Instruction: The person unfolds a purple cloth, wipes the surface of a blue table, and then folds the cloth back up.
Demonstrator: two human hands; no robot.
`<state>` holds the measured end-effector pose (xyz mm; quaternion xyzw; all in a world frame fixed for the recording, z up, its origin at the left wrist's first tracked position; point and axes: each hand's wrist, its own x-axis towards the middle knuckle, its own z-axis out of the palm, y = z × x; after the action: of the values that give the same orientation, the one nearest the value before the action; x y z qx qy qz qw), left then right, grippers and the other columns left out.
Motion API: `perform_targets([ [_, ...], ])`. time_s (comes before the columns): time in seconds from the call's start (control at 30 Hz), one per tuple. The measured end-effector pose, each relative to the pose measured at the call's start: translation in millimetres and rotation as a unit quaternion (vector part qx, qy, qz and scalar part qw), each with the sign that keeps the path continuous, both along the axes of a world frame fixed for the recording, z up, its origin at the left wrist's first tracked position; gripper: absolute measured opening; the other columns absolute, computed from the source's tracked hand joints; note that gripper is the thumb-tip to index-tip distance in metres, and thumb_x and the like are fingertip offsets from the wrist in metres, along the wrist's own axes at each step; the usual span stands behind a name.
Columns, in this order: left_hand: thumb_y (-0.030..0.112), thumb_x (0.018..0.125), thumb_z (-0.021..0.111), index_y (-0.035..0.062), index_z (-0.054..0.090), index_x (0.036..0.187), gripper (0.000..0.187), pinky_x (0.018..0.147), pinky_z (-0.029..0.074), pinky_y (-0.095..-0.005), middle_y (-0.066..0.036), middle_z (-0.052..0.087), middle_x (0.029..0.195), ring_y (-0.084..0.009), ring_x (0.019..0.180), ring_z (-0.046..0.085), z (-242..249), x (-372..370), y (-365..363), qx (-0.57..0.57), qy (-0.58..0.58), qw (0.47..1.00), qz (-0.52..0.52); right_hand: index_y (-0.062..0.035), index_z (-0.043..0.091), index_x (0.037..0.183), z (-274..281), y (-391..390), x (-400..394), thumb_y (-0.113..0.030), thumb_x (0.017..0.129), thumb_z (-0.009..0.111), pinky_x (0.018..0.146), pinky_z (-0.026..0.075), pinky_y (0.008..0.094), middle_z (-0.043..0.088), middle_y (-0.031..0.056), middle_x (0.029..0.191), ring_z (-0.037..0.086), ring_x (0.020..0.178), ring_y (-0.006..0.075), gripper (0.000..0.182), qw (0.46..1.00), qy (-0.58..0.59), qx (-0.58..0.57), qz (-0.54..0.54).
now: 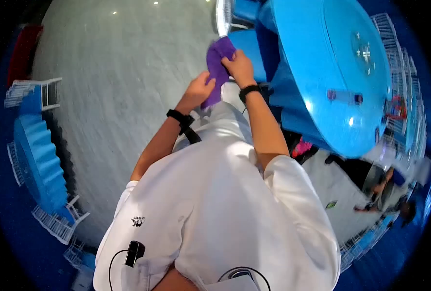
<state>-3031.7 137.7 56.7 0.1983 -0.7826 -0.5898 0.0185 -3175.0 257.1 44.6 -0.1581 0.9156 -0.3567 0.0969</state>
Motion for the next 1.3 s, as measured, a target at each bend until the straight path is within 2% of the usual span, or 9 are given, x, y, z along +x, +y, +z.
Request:
perform_targets([
  [0.13, 0.031, 0.090, 0.058, 0.0020, 0.058, 0.102, 0.032, 0.076, 0.048, -0.0475, -0.026, 0.064, 0.094, -0.0446, 0.090, 0.060, -13.3, 11.5, -2.6, 0.003, -0.046, 0.997, 0.061, -0.0017, 0.055, 0.076, 9.4, 0.4, -17.9, -0.037, 0.077, 0.069, 0.066, 0.048, 0.0451, 0.063, 0.0216, 0.073, 0.062, 0.074, 0.0410, 0.038, 0.994, -0.041, 0.065, 0.081],
  [0.2, 0.026, 0.092, 0.058, -0.0007, 0.059, 0.098, 0.027, 0.070, 0.050, -0.0365, -0.018, 0.066, 0.087, -0.0235, 0.082, 0.065, -12.0, 6.7, -0.2, -0.019, 0.005, 1.000, 0.006, -0.0020, 0.055, 0.077, 17.1, 1.4, -26.4, -0.034, 0.078, 0.067, 0.065, 0.048, 0.0452, 0.063, 0.0217, 0.074, 0.062, 0.074, 0.0400, 0.034, 0.984, -0.019, 0.095, 0.147],
  [0.3, 0.027, 0.091, 0.059, 0.0001, 0.060, 0.091, 0.027, 0.069, 0.048, -0.0391, -0.016, 0.063, 0.083, -0.0268, 0.081, 0.064, 25.9, 5.5, 0.2, -0.025, -0.018, 1.000, -0.005, -0.0036, 0.057, 0.088, 28.0, 1.7, -38.1, -0.027, 0.079, 0.065, 0.067, 0.049, 0.0453, 0.065, 0.0206, 0.081, 0.063, 0.077, 0.0393, 0.027, 0.969, 0.036, 0.090, 0.229],
  [0.4, 0.029, 0.086, 0.059, 0.0020, 0.058, 0.085, 0.027, 0.069, 0.048, -0.0440, -0.015, 0.058, 0.082, -0.0348, 0.077, 0.060, 19.6, -25.1, 28.6, -0.153, 0.017, 0.981, 0.117, -0.0106, 0.053, 0.126, 40.5, -2.1, -67.1, -0.015, 0.078, 0.066, 0.072, 0.051, 0.0463, 0.063, 0.0194, 0.094, 0.061, 0.083, 0.0411, 0.050, 0.936, 0.132, -0.003, 0.326],
  [0.53, 0.025, 0.082, 0.059, 0.0026, 0.054, 0.090, 0.025, 0.070, 0.049, -0.0487, -0.018, 0.060, 0.085, -0.0389, 0.081, 0.061, 11.9, -52.3, 68.4, -0.155, -0.067, 0.959, 0.228, -0.0142, 0.056, 0.127, 38.6, -18.6, -91.1, -0.010, 0.079, 0.067, 0.077, 0.051, 0.0460, 0.057, 0.0195, 0.106, 0.058, 0.096, 0.0407, 0.050, 0.849, 0.158, 0.086, 0.497],
  [0.8, 0.024, 0.081, 0.061, 0.0039, 0.049, 0.100, 0.030, 0.074, 0.051, -0.0503, -0.021, 0.060, 0.091, -0.0405, 0.085, 0.062, 2.7, -100.5, 91.0, -0.207, -0.141, 0.907, 0.339, -0.0112, 0.059, 0.125, 31.4, -41.9, -132.9, -0.010, 0.072, 0.069, 0.101, 0.039, 0.0496, 0.047, 0.0224, 0.133, 0.041, 0.125, 0.0453, 0.055, 0.795, 0.347, 0.042, 0.496],
  [0.97, 0.029, 0.082, 0.064, 0.0034, 0.053, 0.104, 0.036, 0.080, 0.050, -0.0475, -0.021, 0.062, 0.095, -0.0355, 0.095, 0.062, -3.3, -104.5, 79.8, -0.303, -0.107, 0.891, 0.320, -0.0046, 0.061, 0.120, 23.9, -45.1, -125.5, -0.005, 0.070, 0.062, 0.101, 0.038, 0.0506, 0.058, 0.0197, 0.122, 0.050, 0.121, 0.0379, 0.050, 0.748, 0.253, -0.011, 0.614],
  [1.07, 0.032, 0.084, 0.064, 0.0012, 0.056, 0.111, 0.042, 0.081, 0.051, -0.0464, -0.022, 0.063, 0.109, -0.0387, 0.100, 0.061, -17.5, -85.5, 87.8, -0.062, -0.131, 0.952, 0.270, -0.0093, 0.069, 0.099, 8.0, -38.5, -101.0, -0.006, 0.068, 0.062, 0.102, 0.039, 0.0474, 0.068, 0.0105, 0.099, 0.063, 0.099, 0.0290, 0.032, 0.669, 0.194, -0.077, 0.714],
  [1.3, 0.026, 0.090, 0.057, -0.0039, 0.050, 0.114, 0.039, 0.074, 0.052, -0.0522, -0.028, 0.061, 0.104, -0.0442, 0.089, 0.062, -17.5, -112.0, 80.2, -0.159, -0.160, 0.950, 0.214, -0.0107, 0.068, 0.093, 9.7, -47.7, -128.4, -0.009, 0.074, 0.062, 0.095, 0.045, 0.0418, 0.063, 0.0073, 0.085, 0.062, 0.088, 0.0267, 0.019, 0.692, 0.188, -0.080, 0.692],
])
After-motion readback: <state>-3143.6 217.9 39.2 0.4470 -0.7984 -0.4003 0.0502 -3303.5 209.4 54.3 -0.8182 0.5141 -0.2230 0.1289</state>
